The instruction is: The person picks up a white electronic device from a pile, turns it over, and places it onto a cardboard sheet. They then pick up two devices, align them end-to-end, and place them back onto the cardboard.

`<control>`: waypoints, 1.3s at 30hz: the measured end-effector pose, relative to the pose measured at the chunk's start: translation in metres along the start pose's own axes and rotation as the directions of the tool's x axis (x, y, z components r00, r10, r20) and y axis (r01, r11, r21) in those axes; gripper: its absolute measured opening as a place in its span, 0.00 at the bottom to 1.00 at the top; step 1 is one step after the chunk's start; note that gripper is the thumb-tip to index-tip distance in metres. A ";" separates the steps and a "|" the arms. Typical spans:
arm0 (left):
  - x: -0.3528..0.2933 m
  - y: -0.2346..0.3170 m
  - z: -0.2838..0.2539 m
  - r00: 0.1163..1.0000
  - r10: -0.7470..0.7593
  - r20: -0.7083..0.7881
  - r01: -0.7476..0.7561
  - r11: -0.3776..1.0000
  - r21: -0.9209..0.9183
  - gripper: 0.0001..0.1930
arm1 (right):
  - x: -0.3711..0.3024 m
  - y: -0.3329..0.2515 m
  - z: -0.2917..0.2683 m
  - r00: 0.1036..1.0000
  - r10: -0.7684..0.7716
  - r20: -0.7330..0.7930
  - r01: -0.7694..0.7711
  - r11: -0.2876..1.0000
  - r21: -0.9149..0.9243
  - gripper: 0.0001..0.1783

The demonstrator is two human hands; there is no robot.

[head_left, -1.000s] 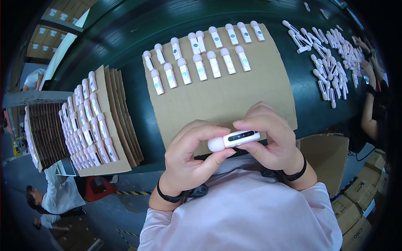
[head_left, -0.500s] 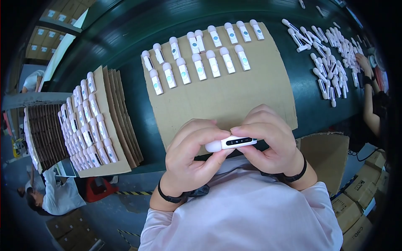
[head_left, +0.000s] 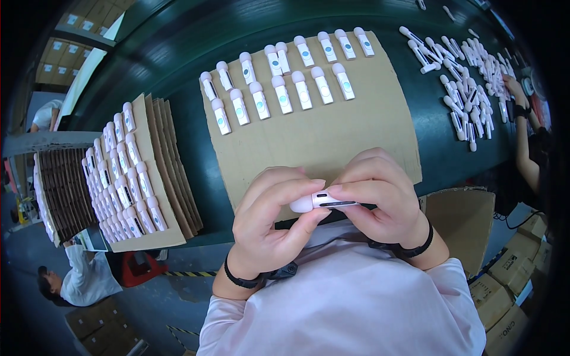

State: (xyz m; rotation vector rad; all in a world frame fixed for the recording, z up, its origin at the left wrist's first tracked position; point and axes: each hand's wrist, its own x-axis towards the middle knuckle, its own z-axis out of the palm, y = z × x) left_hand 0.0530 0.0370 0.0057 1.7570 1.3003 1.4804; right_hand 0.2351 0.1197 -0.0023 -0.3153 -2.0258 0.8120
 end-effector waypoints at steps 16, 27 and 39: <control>0.007 -0.012 0.004 1.000 -0.002 0.021 0.000 0.995 0.098 0.14 | 0.010 -0.005 -0.013 0.992 0.091 0.083 -0.091 0.996 -0.013 0.15; -0.015 -0.018 -0.035 0.991 -0.124 -0.058 0.135 0.950 0.280 0.13 | 0.044 0.065 -0.079 0.929 0.312 0.200 -0.183 0.855 -0.485 0.11; -0.019 -0.023 -0.042 0.980 -0.186 -0.075 0.200 0.932 0.302 0.10 | 0.022 0.093 -0.078 0.860 0.304 0.409 0.008 0.794 -0.608 0.07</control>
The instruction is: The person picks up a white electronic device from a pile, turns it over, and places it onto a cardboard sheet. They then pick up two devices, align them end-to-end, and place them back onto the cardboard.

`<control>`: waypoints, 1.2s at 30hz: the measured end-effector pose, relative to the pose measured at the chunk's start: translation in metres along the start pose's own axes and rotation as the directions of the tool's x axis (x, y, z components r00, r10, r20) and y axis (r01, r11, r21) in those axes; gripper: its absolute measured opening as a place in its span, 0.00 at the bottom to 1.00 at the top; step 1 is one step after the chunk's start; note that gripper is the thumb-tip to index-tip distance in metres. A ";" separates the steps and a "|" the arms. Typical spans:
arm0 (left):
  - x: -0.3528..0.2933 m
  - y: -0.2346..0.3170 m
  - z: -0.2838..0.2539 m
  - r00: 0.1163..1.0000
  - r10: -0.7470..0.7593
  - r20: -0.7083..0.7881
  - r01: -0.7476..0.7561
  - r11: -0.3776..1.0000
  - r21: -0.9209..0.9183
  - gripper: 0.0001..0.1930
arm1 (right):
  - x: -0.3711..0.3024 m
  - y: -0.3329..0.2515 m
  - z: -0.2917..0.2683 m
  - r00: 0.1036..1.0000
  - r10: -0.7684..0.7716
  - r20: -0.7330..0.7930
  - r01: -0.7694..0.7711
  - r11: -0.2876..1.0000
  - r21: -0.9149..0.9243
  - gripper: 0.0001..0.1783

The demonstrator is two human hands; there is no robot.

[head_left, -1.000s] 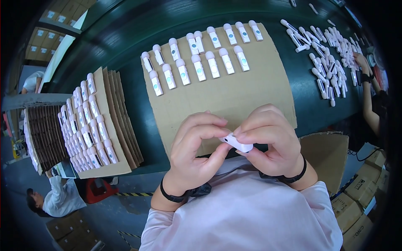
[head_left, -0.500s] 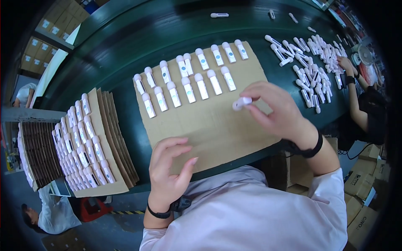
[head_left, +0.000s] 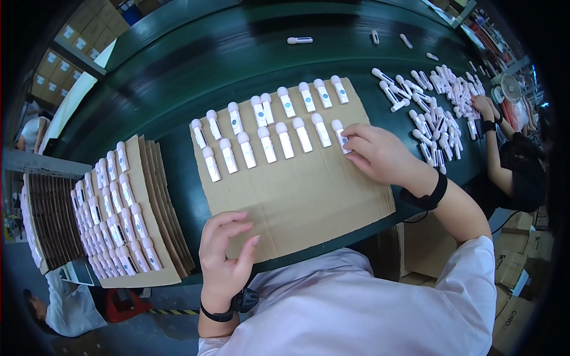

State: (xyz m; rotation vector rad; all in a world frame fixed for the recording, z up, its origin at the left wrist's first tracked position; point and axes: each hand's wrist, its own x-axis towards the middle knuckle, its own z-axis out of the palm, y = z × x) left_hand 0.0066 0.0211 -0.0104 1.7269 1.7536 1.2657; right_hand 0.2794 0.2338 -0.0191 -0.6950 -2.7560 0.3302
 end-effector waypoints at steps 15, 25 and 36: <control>0.056 0.068 -0.014 0.968 0.168 0.186 -0.098 0.937 -0.335 0.08 | 0.016 0.029 -0.017 1.000 0.003 -0.020 -0.004 0.998 -0.062 0.13; 0.191 0.093 0.006 0.945 -0.036 0.326 0.185 0.881 -0.436 0.07 | 0.037 0.123 -0.063 0.974 0.199 -0.107 -0.208 0.975 -0.083 0.19; 0.385 -0.014 0.062 0.941 -0.200 0.272 0.060 0.891 0.450 0.11 | 0.144 0.210 -0.061 0.855 0.517 -0.027 -0.513 0.838 -0.186 0.23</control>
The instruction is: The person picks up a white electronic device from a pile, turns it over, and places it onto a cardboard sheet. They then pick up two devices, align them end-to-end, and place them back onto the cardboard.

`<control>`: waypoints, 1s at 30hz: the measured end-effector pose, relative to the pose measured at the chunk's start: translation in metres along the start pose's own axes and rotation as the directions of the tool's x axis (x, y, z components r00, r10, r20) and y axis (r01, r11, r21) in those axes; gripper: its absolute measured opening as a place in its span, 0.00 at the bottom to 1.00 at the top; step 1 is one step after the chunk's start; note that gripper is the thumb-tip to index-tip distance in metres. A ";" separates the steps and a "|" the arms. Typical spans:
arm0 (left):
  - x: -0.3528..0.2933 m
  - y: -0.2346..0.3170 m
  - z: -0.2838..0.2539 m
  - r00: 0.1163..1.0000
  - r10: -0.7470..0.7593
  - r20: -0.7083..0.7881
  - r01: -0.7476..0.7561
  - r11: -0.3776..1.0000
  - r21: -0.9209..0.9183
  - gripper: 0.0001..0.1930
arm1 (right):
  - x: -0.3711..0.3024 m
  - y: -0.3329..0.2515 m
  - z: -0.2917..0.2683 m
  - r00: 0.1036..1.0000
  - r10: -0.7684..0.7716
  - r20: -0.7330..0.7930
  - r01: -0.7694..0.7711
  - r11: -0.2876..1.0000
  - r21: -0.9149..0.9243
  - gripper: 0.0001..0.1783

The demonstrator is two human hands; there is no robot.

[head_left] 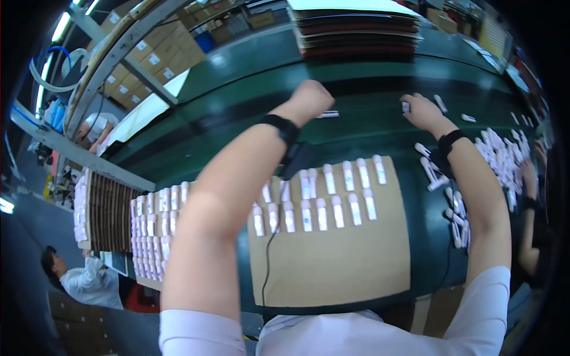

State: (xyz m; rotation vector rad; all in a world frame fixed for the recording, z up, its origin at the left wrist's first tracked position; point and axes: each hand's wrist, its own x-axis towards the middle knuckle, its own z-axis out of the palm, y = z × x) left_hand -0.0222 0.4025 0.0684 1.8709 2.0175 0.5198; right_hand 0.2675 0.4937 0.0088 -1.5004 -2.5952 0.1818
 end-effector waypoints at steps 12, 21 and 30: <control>0.014 -0.009 0.068 0.992 -0.118 0.042 0.090 0.905 0.417 0.15 | 0.038 0.032 0.027 0.988 0.092 0.121 -0.080 0.992 -0.099 0.14; -0.016 0.010 0.027 0.999 0.006 0.041 -0.011 0.993 0.114 0.13 | -0.012 -0.008 -0.013 0.999 0.052 -0.001 -0.047 0.911 0.411 0.07; -0.189 0.057 0.028 0.968 0.152 -0.200 -0.250 0.526 -0.813 0.09 | -0.203 -0.082 -0.025 1.000 -0.002 -0.010 0.010 0.428 0.904 0.12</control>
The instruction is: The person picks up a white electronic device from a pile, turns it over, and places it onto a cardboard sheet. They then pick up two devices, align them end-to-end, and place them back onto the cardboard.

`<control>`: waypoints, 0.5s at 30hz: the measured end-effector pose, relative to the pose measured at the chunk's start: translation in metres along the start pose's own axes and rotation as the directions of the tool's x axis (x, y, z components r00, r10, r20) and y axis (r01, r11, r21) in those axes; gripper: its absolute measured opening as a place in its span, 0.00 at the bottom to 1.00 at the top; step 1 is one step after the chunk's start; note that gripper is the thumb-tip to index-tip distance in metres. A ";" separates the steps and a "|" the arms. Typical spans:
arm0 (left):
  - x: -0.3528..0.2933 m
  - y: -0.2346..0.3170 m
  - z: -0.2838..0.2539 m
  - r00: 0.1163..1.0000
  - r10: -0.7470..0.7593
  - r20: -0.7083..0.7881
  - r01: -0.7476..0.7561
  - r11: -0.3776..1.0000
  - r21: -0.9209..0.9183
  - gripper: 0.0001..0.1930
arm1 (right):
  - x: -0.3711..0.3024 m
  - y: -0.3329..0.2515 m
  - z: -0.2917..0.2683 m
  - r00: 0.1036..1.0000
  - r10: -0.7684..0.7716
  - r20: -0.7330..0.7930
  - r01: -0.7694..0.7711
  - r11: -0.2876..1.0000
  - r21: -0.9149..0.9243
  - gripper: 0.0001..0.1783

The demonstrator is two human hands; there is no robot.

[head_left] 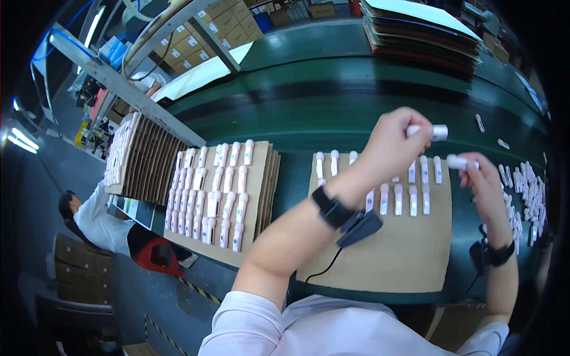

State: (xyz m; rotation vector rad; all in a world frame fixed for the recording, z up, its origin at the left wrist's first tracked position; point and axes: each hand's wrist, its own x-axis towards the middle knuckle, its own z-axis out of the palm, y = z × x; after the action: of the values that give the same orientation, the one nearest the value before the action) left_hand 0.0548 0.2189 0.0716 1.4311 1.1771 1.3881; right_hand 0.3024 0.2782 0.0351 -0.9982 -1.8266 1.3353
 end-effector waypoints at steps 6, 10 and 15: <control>-0.151 0.006 -0.009 0.978 -0.207 -0.026 0.194 0.948 -0.253 0.11 | -0.119 -0.012 0.060 0.996 0.060 0.064 -0.080 0.916 0.393 0.10; -0.204 -0.002 -0.028 0.996 -0.038 -0.082 0.050 0.987 0.154 0.12 | -0.139 -0.031 0.109 1.000 -0.017 0.014 0.012 0.955 0.298 0.12; -0.235 -0.001 -0.030 0.978 -0.053 -0.202 0.058 0.998 0.019 0.12 | -0.137 -0.014 0.130 0.957 -0.281 0.070 0.274 0.957 0.093 0.15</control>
State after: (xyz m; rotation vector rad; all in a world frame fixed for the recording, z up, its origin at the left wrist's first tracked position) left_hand 0.0340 -0.0102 0.0148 1.2870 1.3561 1.5109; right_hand 0.2577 0.0967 0.0049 -0.6228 -1.8764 1.2814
